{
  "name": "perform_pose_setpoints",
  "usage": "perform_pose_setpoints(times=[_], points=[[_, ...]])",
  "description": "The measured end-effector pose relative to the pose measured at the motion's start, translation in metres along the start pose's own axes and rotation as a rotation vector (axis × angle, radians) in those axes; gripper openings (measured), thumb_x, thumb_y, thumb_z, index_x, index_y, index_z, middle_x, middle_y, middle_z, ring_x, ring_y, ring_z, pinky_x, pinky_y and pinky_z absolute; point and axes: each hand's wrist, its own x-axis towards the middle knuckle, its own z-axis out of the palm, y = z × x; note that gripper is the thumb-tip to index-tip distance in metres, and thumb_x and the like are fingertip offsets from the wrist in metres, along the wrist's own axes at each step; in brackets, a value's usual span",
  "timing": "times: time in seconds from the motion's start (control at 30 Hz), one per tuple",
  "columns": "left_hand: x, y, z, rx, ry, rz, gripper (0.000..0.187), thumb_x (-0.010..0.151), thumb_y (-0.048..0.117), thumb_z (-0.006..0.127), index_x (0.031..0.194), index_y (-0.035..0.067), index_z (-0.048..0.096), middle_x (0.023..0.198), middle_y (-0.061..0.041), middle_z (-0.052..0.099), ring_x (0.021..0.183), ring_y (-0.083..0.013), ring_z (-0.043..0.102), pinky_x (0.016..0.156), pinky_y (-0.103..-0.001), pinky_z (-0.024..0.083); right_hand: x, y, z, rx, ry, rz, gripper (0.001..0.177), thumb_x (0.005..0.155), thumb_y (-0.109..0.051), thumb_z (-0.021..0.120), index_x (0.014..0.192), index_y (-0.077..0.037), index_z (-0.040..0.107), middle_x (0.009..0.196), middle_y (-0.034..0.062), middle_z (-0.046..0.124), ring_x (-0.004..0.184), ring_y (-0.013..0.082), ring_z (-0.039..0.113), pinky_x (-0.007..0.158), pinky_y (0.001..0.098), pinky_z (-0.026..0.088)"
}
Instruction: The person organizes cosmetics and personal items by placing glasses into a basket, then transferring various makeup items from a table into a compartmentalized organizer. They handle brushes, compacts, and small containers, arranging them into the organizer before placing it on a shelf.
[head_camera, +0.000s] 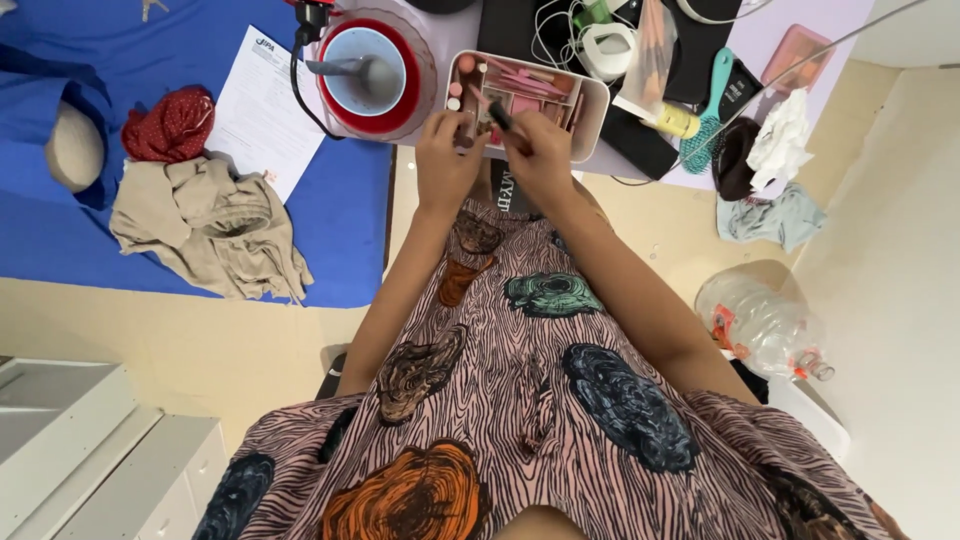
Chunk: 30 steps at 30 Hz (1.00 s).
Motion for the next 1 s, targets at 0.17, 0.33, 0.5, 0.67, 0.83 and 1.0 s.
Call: perform_pose_setpoints(times=[0.17,0.33,0.5,0.67,0.83,1.0], points=[[-0.006,-0.011,0.003,-0.111,0.041,0.008,0.024,0.09,0.005,0.075,0.114,-0.002,0.072,0.107,-0.017,0.071,0.089,-0.0258,0.072,0.082,-0.033,0.066,-0.001,0.022,0.024,-0.05,-0.074,0.004,0.007,0.094,0.006,0.066,0.097,0.0,0.068,0.081,0.0101,0.066,0.068,0.0237,0.059,0.062,0.0338,0.045],[0.006,-0.017,0.007,-0.038,0.012,0.028,0.024,0.09,0.004,0.074,0.113,-0.001,0.074,0.088,-0.011,0.074,0.078,-0.0256,0.07,0.073,-0.037,0.06,0.011,0.035,0.033,-0.099,-0.045,0.134,0.011,0.097,-0.012,0.071,0.091,-0.004,0.075,0.08,0.0088,0.071,0.068,0.0234,0.063,0.061,0.0354,0.044],[0.02,-0.018,0.015,0.183,-0.031,0.005,0.027,0.089,0.007,0.072,0.115,-0.001,0.075,0.11,-0.014,0.071,0.1,-0.0338,0.061,0.085,-0.045,0.053,0.02,0.019,0.022,-0.033,-0.005,0.267,0.024,0.099,-0.025,0.071,0.111,-0.005,0.075,0.098,0.0088,0.073,0.08,0.0206,0.066,0.072,0.0331,0.048],[0.023,0.024,0.007,0.126,-0.074,-0.052,0.049,0.083,0.016,0.084,0.128,0.008,0.066,0.119,-0.01,0.063,0.113,-0.0303,0.056,0.098,-0.044,0.05,0.01,-0.004,-0.01,0.636,-0.059,0.764,0.027,0.106,-0.03,0.053,0.097,-0.007,0.065,0.066,0.001,0.058,0.049,0.0085,0.047,0.043,0.0214,0.037],[0.017,0.053,0.011,-0.077,-0.122,-0.142,0.03,0.092,0.014,0.065,0.12,0.004,0.068,0.116,-0.01,0.071,0.111,-0.0252,0.064,0.097,-0.04,0.052,-0.008,0.001,-0.027,1.26,-0.013,0.885,0.029,0.106,-0.022,0.054,0.105,0.006,0.062,0.065,0.0067,0.047,0.054,0.0136,0.048,0.041,0.0221,0.034],[0.012,0.039,0.027,-0.209,-0.023,-0.159,0.023,0.094,0.03,0.076,0.108,0.011,0.076,0.093,-0.01,0.069,0.083,-0.0293,0.069,0.079,-0.039,0.054,-0.017,0.004,-0.024,1.053,0.113,0.86,0.03,0.102,-0.016,0.063,0.079,0.003,0.063,0.055,0.0162,0.05,0.043,0.0228,0.057,0.031,0.0244,0.044]])
